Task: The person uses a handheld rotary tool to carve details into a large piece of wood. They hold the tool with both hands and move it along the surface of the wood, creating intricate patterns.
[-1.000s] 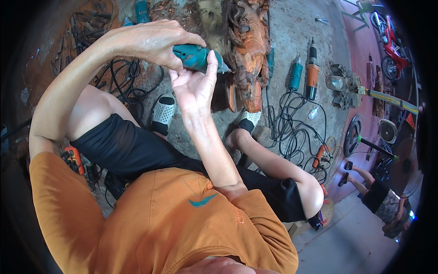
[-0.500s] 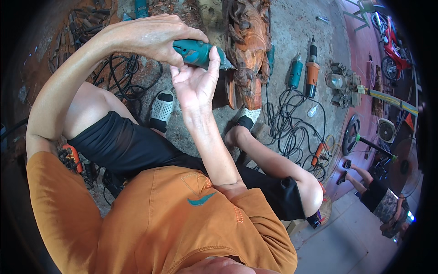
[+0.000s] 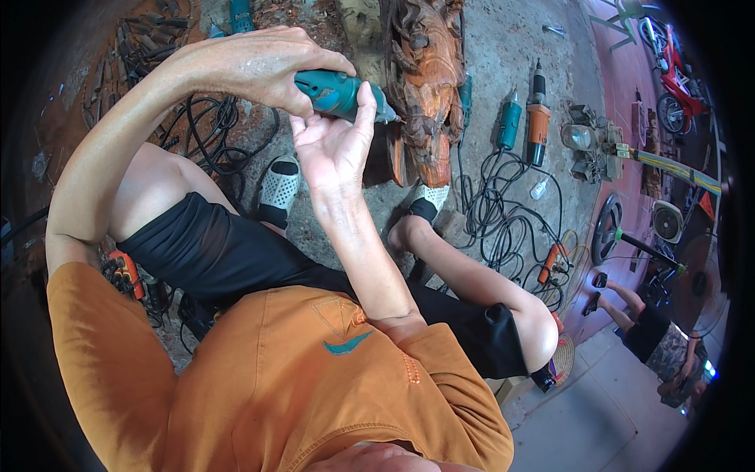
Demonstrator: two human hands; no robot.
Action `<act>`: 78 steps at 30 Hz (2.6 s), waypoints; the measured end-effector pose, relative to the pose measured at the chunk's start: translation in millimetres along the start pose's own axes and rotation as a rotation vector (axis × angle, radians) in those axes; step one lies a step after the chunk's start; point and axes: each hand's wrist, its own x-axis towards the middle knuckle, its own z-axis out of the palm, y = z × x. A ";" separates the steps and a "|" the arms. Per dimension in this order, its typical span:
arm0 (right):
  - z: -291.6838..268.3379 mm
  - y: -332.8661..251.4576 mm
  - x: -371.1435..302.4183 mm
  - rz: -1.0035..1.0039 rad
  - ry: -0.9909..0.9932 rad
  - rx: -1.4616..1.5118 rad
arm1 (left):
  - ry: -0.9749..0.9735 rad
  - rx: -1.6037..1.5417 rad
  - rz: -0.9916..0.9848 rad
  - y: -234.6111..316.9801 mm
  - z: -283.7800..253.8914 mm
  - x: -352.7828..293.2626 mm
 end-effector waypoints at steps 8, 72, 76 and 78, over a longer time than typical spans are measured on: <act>-0.4 1.4 -1.8 -0.005 0.003 0.014 | -0.025 -0.012 0.014 1.4 -1.2 0.6; -6.2 3.3 -0.2 0.005 0.030 0.004 | -0.047 -0.010 0.052 -1.1 1.8 1.5; -4.4 1.7 -1.7 -0.015 0.034 -0.001 | -0.055 -0.019 0.054 0.4 0.8 3.0; -5.2 1.5 -1.4 -0.022 0.037 0.001 | -0.065 -0.035 0.053 0.8 0.7 3.9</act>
